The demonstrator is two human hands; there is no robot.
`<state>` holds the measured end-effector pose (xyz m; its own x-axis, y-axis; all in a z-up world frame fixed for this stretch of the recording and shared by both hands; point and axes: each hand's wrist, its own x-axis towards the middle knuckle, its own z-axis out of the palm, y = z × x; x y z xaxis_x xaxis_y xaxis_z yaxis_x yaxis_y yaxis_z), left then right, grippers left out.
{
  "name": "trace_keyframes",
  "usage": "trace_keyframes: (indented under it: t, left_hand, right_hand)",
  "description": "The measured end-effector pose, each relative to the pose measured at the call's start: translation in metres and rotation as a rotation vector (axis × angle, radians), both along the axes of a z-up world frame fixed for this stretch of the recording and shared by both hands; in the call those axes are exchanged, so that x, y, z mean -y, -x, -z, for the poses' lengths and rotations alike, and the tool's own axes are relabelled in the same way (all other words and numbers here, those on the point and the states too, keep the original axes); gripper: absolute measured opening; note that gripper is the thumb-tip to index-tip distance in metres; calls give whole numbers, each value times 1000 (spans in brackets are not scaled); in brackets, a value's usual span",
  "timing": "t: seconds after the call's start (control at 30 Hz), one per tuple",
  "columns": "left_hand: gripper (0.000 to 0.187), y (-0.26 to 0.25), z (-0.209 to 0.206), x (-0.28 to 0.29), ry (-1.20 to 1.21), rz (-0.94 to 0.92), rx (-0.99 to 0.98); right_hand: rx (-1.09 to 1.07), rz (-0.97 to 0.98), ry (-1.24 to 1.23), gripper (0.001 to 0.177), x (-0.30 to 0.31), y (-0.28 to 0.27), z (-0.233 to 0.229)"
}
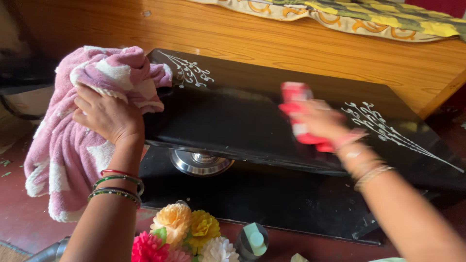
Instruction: The person wipes a small table with a red cloth, removes a vase and a water bottle, cleans the table surface, and then places the items back. The person also spreads a pink star-patterned towel over the table.
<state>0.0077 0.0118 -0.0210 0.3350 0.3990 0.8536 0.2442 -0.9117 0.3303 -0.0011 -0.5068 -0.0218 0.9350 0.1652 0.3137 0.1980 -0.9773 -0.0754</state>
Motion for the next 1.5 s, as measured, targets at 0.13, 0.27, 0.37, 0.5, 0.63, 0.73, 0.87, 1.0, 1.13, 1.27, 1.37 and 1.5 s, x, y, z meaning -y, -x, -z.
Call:
trace_keyframes:
  t: [0.13,0.27,0.37,0.5,0.63,0.73,0.87,1.0,1.13,1.27,1.37,1.5]
  left_hand:
    - [51,0,5,1,-6,7,3]
    - [52,-2,4,4,-4,-13,3]
    - [48,2,1,10,6,3,-15]
    - [62,20,-3,12,32,90,82]
    - [78,32,-5,24,149,177,171]
    - [82,30,-8,26,218,133,144]
    - [84,24,-5,25,216,124,171]
    - [83,21,-2,22,192,91,131]
    - [78,22,-6,22,164,113,79]
    - [67,26,-8,20,118,132,85]
    - [66,27,-11,22,140,142,54]
    - [64,31,-12,19,137,172,67]
  right_hand:
    - [-115,565,174,58,173,18,6]
    - [-106,803,108,66,206,22,14]
    - [-35,522,-62,74,137,8,22]
    - [-79,-7,-107,84,-38,-45,26]
    - [-25,-387,-53,86,-195,-96,14]
    - [-79,-627,-62,50,-288,-131,11]
    - [235,-1030,-90,42,-391,-187,19]
    - [71,-1166,-90,45,-432,-263,18]
    - [76,-833,7,41,-420,-312,16]
    - [-54,-406,-16,47,-377,-326,9]
    - [-237,-99,-47,54,-324,-329,-5]
    - [-194,53,-105,60,-218,-335,6]
